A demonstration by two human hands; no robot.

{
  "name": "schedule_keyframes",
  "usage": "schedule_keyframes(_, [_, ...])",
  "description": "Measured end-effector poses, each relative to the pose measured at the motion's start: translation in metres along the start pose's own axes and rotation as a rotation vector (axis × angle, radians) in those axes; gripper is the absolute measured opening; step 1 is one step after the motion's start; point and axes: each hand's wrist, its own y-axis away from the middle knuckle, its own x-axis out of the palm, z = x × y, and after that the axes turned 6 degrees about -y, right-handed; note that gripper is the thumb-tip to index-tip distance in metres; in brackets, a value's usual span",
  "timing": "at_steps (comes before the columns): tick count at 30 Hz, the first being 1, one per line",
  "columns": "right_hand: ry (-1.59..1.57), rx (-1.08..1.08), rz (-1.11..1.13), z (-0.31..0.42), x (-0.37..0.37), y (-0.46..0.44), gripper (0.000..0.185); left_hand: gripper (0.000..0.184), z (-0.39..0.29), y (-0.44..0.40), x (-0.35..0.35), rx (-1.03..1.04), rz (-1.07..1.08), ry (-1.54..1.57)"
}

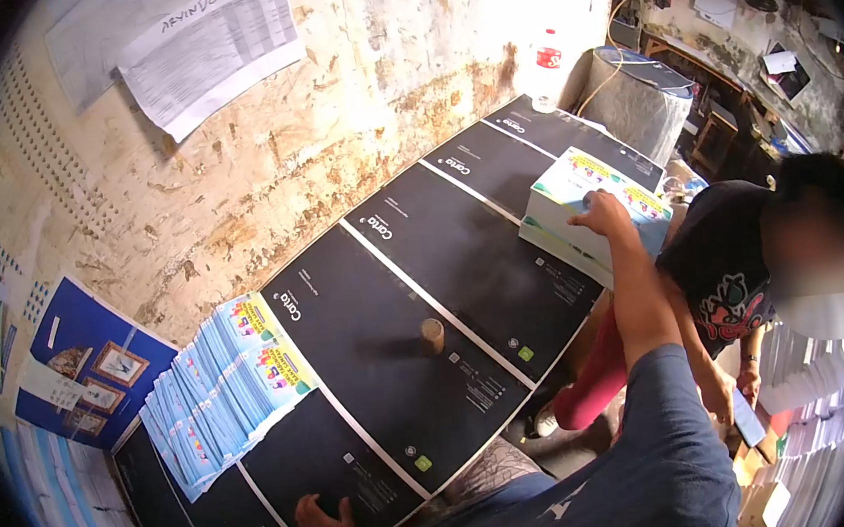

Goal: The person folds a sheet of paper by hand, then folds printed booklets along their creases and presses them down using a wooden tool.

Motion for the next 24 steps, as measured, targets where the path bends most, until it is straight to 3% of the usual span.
schedule_keyframes(7, [0.121,-0.016,0.015,0.0,0.0,-0.017,0.065,0.063,-0.009,-0.003,-0.001,-0.047,0.094,-0.125])
schedule_keyframes(13, [0.14,-0.074,0.087,-0.003,-0.013,-0.023,0.055,0.056,-0.011,-0.001,0.002,-0.053,0.03,-0.154])
schedule_keyframes(24, [0.124,-0.152,0.203,-0.015,-0.019,-0.042,0.053,0.053,-0.009,0.001,0.007,-0.043,-0.002,-0.158])
